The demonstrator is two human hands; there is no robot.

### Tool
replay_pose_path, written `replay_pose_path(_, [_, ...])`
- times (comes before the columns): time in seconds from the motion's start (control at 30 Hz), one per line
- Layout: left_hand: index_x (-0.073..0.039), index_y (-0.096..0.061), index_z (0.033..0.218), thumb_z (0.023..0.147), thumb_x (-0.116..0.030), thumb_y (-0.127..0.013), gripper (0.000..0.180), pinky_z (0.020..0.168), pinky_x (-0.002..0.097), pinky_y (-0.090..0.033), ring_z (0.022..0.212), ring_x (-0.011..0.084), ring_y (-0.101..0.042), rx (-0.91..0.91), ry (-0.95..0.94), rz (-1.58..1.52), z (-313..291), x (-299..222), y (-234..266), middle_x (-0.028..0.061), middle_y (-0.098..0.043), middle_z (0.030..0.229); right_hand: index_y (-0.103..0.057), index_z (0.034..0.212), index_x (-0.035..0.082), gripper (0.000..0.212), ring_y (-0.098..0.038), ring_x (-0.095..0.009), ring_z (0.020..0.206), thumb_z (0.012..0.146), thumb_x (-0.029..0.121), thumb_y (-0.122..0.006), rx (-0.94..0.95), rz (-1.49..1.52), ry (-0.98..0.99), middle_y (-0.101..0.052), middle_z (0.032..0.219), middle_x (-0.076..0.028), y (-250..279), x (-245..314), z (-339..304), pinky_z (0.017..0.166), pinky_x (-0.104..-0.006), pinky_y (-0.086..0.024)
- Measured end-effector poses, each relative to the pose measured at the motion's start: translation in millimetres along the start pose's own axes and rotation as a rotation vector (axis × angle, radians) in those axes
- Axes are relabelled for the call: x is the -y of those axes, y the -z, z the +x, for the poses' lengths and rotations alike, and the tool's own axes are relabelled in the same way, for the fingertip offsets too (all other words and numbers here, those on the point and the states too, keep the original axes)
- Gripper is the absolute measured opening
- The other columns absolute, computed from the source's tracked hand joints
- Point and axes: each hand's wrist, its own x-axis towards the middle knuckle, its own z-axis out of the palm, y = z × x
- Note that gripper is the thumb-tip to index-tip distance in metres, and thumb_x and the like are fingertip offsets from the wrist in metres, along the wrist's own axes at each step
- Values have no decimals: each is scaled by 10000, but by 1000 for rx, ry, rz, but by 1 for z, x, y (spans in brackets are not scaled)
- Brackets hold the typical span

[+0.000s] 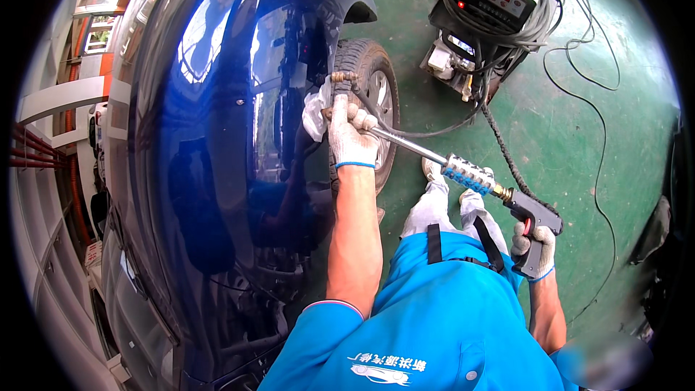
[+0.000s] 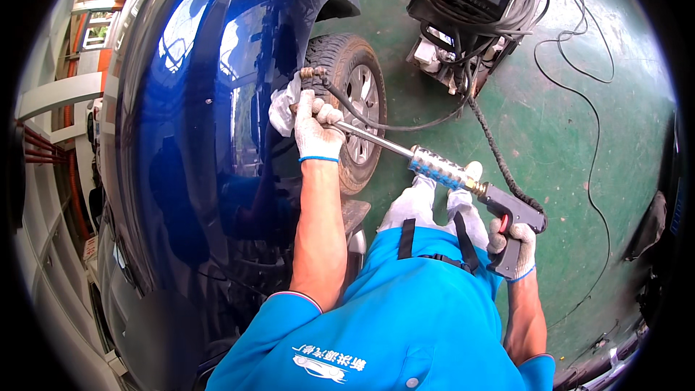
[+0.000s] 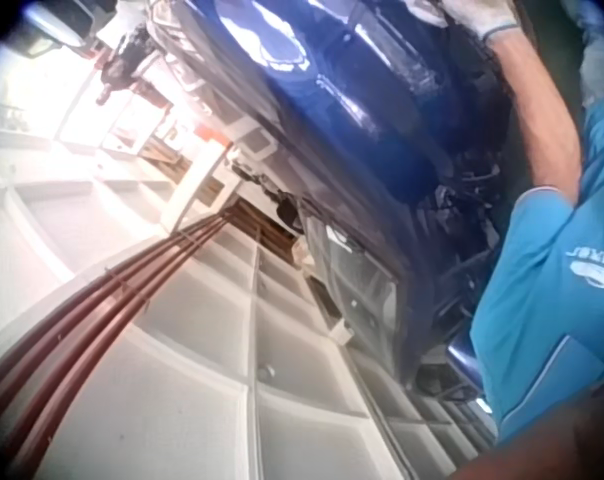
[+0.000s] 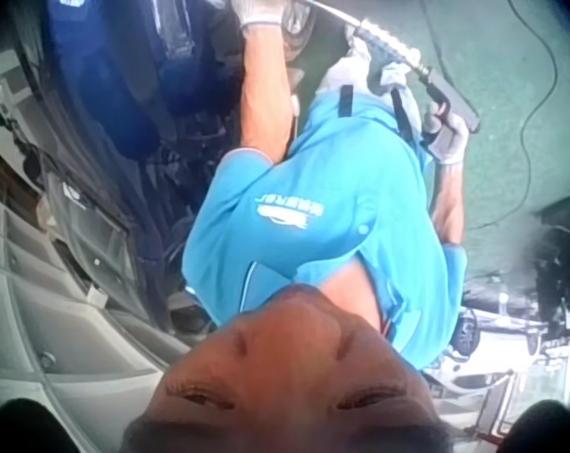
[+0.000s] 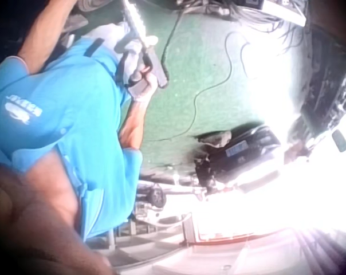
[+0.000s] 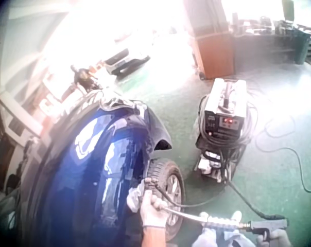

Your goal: The person prepares a welding machine and then welds a specific spot on the front fender of a blue car. The person uses a welding torch to apply heat and filler to the metal surface, generating sparks during the process.

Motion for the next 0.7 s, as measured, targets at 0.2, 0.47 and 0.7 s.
replay_pose_path(0.2, [-122,-557,890,985,-237,-632,168,503,254,-423,513,89,-439,-2,-30,15,-2,0,1,-34,-513,687,-456,1359,-55,663,-527,-186,559,787,204,-666,58,-37,-7,-590,734,-118,6,1,2,500,-312,-466])
replay_pose_path(0.47, [-93,-620,981,960,-198,-632,108,721,376,-585,758,199,-662,242,76,182,-82,113,22,58,-674,853,-449,1371,-50,624,-663,-260,675,812,135,-654,108,73,-35,-688,1048,-245,7,1,4,604,-362,-596])
replay_pose_path(0.7, [-103,-636,938,877,-193,-704,128,642,426,-554,670,238,-639,14,181,326,-79,127,8,84,-629,726,-470,1354,-51,597,-666,-261,696,816,130,-657,115,141,-85,-692,1035,-229,9,3,3,613,-367,-600])
